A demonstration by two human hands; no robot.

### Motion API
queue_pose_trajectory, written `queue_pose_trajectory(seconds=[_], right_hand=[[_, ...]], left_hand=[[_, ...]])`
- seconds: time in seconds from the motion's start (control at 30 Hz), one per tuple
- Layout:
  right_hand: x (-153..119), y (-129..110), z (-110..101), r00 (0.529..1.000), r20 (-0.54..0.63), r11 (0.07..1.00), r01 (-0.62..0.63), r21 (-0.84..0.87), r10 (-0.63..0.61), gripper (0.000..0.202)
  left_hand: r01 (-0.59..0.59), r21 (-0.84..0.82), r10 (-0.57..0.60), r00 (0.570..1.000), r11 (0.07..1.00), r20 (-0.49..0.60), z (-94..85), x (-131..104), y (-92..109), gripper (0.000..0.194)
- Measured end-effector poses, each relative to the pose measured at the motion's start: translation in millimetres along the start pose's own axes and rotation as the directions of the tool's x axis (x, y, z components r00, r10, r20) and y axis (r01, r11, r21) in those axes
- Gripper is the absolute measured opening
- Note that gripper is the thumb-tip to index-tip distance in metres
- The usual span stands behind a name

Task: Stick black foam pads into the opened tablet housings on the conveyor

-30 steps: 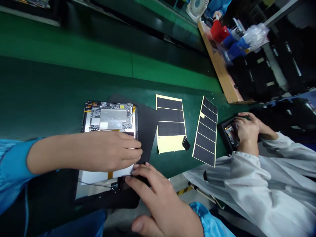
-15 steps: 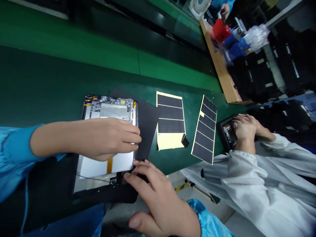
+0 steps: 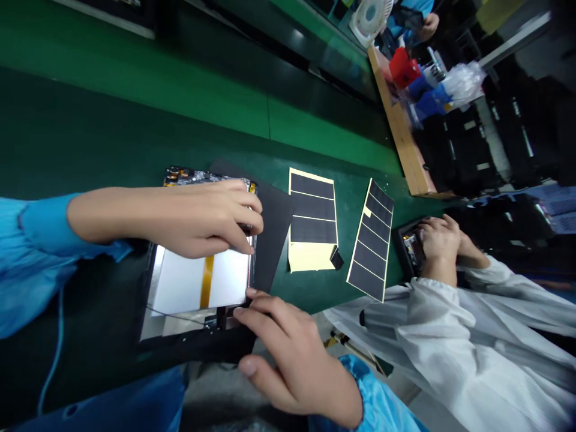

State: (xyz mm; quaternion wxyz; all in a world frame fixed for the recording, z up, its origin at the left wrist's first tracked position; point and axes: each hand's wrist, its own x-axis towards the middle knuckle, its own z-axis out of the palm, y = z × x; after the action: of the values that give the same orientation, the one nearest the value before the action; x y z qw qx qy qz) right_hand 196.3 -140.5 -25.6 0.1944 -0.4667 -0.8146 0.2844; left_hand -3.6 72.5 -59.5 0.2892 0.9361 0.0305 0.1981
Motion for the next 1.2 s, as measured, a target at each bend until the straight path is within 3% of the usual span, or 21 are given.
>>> queue_pose_trajectory(seconds=[0.1, 0.2, 0.27, 0.37, 0.47, 0.57, 0.83, 1.2], right_hand=[[13, 6, -13, 1.000, -0.018, 0.996, -0.020, 0.087, 0.022, 0.029], [33, 19, -26, 0.996, -0.071, 0.988, -0.039, 0.153, 0.051, 0.022], [47, 30, -30, 0.986, -0.162, 0.998, -0.025, 0.063, 0.035, 0.021], [60, 45, -26, 0.959, -0.242, 0.970, 0.091, -0.224, -0.146, 0.019], [62, 58, -16, 0.909, -0.211, 0.865, 0.241, -0.439, -0.360, 0.018], [58, 66, -7, 0.881, -0.166, 0.805, 0.310, -0.506, -0.443, 0.020], [49, 74, 1, 0.857, -0.139, 0.769, 0.359, -0.529, -0.496, 0.019], [45, 77, -4, 0.845, -0.070, 0.747, 0.427, -0.510, -0.531, 0.022]], left_hand=[[-0.074, -0.018, 0.076, 0.986, 0.997, 0.152, -1.8, 0, -7, 0.046], [-0.057, -0.052, 0.063, 0.990, 0.997, 0.127, -0.5, 0, -9, 0.044], [-0.052, -0.075, 0.061, 0.991, 0.996, 0.120, 0.4, 1, -8, 0.045], [-0.039, -0.093, 0.050, 0.991, 0.995, 0.120, 0.6, 3, -8, 0.047], [-0.026, -0.108, 0.038, 0.993, 0.994, 0.112, 0.5, 4, -10, 0.047], [-0.017, -0.111, 0.028, 0.995, 0.994, 0.091, 0.7, 3, -11, 0.046], [0.070, -0.121, -0.055, 0.991, 0.990, 0.121, -3.9, 6, -2, 0.046], [0.033, -0.105, -0.022, 0.994, 0.994, 0.104, -1.9, 4, -5, 0.047]])
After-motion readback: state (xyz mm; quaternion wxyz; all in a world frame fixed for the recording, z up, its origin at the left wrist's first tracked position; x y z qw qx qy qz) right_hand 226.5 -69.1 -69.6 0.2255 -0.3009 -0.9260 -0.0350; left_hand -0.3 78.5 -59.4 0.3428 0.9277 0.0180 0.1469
